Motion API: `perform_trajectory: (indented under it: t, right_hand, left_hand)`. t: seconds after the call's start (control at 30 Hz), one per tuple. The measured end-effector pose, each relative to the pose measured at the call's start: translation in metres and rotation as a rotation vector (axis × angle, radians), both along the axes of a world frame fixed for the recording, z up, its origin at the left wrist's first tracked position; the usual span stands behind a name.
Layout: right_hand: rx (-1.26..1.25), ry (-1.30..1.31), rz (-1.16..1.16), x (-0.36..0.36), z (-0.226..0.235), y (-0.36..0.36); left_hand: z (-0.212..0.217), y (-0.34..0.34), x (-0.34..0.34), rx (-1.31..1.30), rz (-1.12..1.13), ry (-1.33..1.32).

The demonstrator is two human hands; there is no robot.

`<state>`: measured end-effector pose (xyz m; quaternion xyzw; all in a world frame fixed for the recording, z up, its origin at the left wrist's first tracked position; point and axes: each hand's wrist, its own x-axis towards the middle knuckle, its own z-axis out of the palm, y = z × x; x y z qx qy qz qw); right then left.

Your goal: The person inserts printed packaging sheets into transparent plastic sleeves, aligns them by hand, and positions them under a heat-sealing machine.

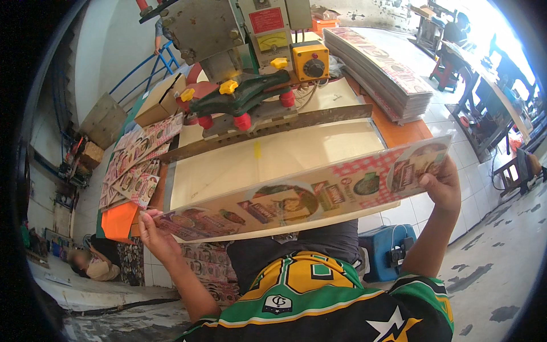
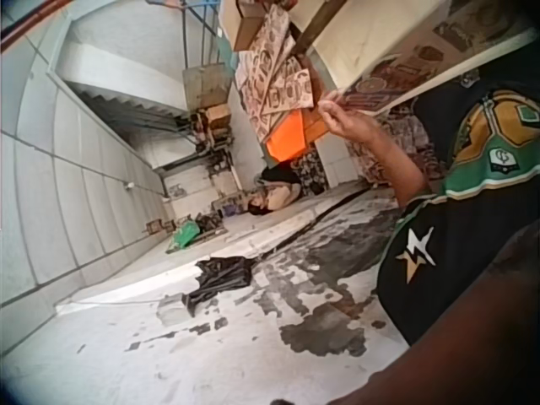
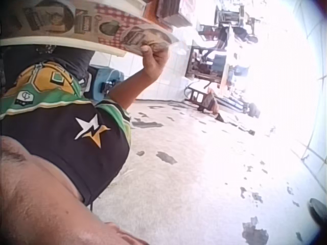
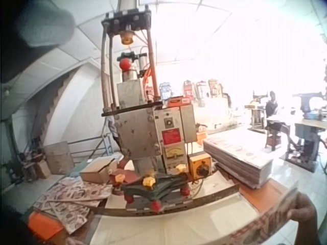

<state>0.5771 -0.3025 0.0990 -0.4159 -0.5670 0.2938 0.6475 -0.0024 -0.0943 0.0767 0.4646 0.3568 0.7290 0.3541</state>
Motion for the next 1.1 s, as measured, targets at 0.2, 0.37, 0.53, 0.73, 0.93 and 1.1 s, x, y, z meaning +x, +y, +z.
perform_trajectory:
  t: [0.2, 0.37, 0.53, 0.73, 0.93, 1.1]
  right_hand:
    - [-0.126, -0.09, 0.022, -0.043, 0.024, -0.006]
    - [-0.202, -0.13, 0.021, -0.063, 0.036, -0.003]
    - [-0.193, -0.27, 0.018, -0.064, 0.044, -0.005]
    - [-0.172, -0.222, -0.02, -0.043, 0.027, -0.015]
    - [0.033, -0.054, -0.238, 0.016, 0.006, -0.042]
    - [0.042, -0.027, -0.155, 0.031, -0.008, -0.039]
  left_hand:
    - [-0.013, 0.0, -0.023, -0.076, -0.021, -0.133]
    - [-0.021, 0.0, -0.03, -0.125, 0.024, -0.328]
    - [-0.047, 0.008, -0.061, -0.135, -0.033, -0.56]
    - [-0.052, 0.014, -0.091, -0.218, -0.19, -0.958]
    - [-0.059, -0.001, -0.152, -0.127, 0.116, -0.949]
    - [-0.041, -0.026, -0.139, -0.024, 0.461, -0.377]
